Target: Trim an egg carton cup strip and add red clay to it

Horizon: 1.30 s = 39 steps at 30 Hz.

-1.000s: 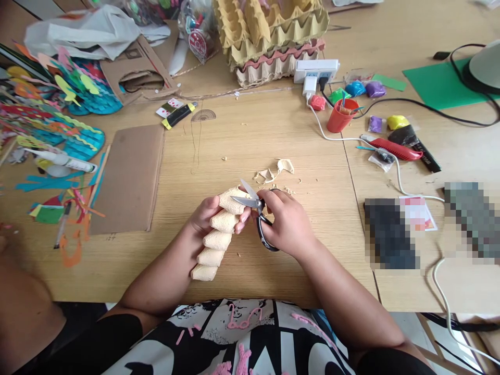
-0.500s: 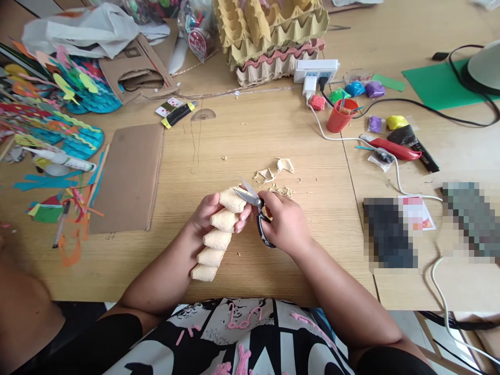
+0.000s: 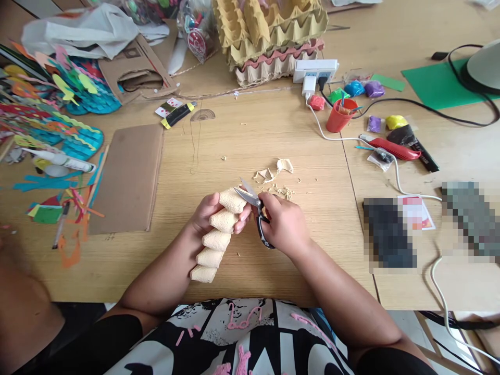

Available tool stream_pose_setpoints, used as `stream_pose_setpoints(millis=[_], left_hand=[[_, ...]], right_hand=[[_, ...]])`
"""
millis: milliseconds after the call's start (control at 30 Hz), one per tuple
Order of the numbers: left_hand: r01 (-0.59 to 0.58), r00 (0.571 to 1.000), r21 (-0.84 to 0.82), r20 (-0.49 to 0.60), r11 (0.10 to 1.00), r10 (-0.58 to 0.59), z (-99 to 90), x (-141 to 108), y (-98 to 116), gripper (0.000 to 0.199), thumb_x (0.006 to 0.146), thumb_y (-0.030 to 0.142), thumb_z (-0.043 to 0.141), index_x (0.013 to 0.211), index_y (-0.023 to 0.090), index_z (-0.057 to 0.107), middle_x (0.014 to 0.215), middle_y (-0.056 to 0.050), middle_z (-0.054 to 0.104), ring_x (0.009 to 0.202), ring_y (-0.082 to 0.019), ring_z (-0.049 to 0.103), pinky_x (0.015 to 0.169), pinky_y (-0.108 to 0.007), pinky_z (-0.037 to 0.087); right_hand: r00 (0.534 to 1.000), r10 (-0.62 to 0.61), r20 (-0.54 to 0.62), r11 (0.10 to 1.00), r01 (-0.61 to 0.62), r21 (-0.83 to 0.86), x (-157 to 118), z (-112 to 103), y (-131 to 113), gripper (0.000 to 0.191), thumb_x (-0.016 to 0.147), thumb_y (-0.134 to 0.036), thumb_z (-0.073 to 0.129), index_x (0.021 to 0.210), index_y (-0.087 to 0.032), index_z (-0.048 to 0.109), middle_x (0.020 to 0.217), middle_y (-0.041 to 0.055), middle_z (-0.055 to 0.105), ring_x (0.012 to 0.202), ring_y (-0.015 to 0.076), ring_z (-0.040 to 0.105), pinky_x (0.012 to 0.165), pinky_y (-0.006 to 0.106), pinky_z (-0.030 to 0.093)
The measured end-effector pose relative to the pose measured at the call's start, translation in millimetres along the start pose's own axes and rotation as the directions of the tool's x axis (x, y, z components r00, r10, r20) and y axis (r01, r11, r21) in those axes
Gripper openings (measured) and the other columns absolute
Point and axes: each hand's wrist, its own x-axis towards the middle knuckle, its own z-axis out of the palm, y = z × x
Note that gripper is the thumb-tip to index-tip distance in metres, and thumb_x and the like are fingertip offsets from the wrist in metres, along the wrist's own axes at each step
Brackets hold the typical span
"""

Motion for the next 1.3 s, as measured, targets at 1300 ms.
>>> stream_pose_setpoints(millis=[1300], left_hand=[[0.002,0.997,0.014,0.074,1.000,-0.003,0.0,3,-3,0.059,0.068,0.077,0.085,0.098,0.028,0.075,0.081,-0.006,0.074,0.061,-0.021,0.064,0.055,-0.033,0.050]], right_hand=[[0.959,0.200,-0.199,0.926,-0.118,0.358,3,-1,8,0.027,0.094,-0.018,0.062,0.118,-0.028,0.056,0.095,0.0026,0.068,0.083,0.0208,0.065,0.081,0.041,0.056]])
